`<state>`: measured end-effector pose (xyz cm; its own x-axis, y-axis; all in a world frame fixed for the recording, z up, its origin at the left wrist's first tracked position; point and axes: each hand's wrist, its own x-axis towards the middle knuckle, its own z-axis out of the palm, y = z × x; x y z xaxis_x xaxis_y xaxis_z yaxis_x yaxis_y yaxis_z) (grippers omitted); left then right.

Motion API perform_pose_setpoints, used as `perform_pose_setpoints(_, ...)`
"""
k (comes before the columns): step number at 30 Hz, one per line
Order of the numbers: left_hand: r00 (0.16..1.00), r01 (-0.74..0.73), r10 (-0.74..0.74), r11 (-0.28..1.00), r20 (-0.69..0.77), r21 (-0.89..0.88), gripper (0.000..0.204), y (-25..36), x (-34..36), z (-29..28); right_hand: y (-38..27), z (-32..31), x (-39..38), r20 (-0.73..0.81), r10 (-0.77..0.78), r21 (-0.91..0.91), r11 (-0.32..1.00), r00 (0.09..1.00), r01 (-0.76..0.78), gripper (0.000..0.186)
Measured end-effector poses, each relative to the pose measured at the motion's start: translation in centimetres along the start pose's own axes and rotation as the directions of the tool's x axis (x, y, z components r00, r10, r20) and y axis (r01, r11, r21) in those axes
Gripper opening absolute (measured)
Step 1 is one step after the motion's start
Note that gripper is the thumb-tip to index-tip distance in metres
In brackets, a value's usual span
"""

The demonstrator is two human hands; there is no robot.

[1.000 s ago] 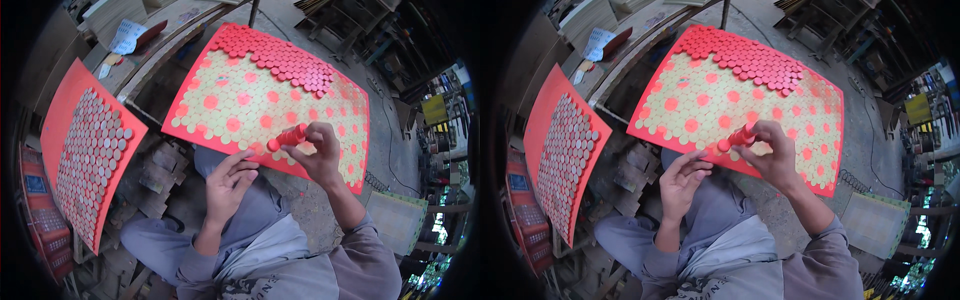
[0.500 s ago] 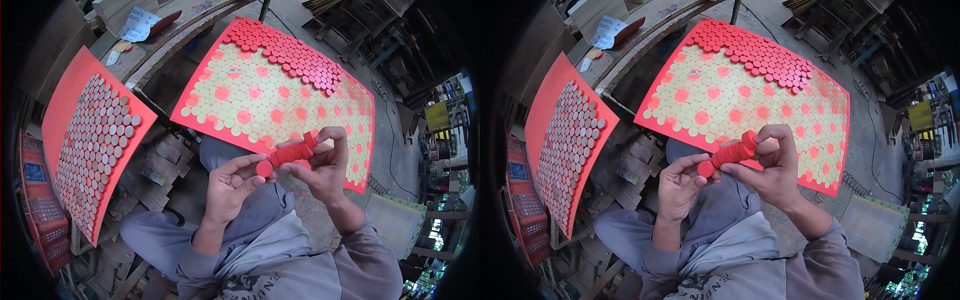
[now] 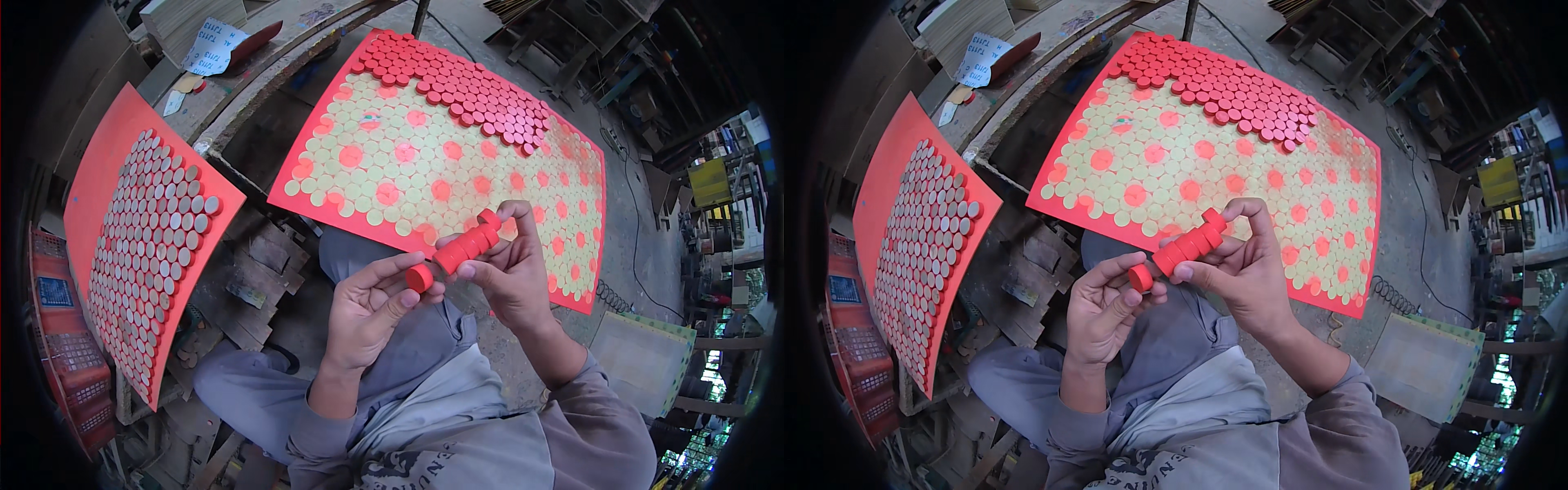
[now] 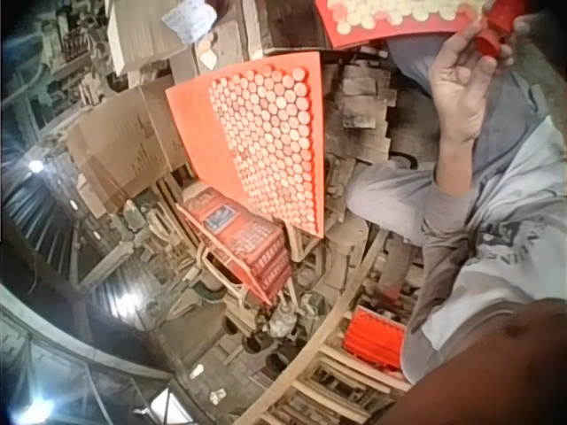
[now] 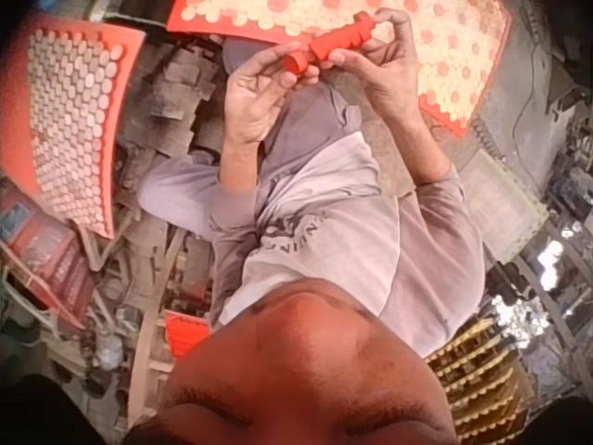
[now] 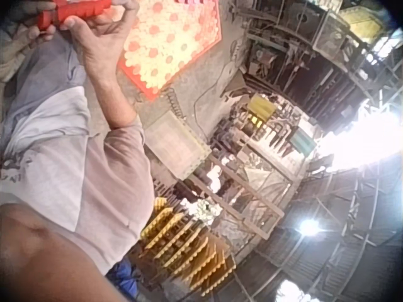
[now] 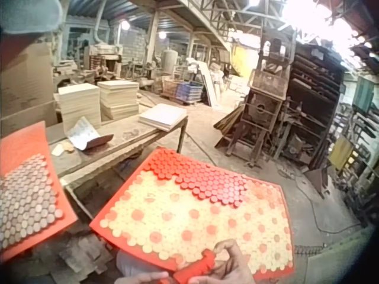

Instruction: The person sits on the floor and arranges small, red, circular pieces onto a large red board. They pick up stacks of the pieces, separate them, and place them one by one into a grid pattern on the board. The person occasionally stacks the pieces into small towers before placing them individually.

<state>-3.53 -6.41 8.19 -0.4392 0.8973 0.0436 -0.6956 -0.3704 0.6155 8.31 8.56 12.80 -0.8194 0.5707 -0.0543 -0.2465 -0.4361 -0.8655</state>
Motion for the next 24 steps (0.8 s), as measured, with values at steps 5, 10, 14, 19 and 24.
perform_pose_setpoints(5,0.999,0.035,-0.033,0.996,0.019,-0.081,0.04,0.0,-0.1,-0.1,0.0,0.2,-0.2,0.023,-0.118,-0.118,0.986,0.993,0.12,0.057)
perform_pose_setpoints(10,0.996,0.072,-0.062,0.984,0.062,-0.164,0.039,-0.1,0.0,-0.2,0.0,0.4,-0.4,0.051,-0.214,-0.231,0.948,0.976,0.22,0.057)
perform_pose_setpoints(14,0.996,0.065,-0.055,0.984,0.065,-0.167,0.039,-0.2,0.0,-0.3,0.0,0.3,-0.3,0.092,-0.267,-0.288,0.915,0.959,0.282,0.058)
perform_pose_setpoints(19,0.999,-0.016,0.017,1.0,-0.047,0.006,0.041,-0.3,0.0,0.0,0.2,0.2,-0.5,0.115,-0.343,-0.362,0.859,0.932,0.361,0.06)
perform_pose_setpoints(24,0.99,-0.106,0.13,0.945,-0.058,0.309,0.036,-0.7,0.1,-0.1,1.0,-0.1,-1.2,0.292,-0.502,-0.575,0.588,0.814,0.569,0.063)
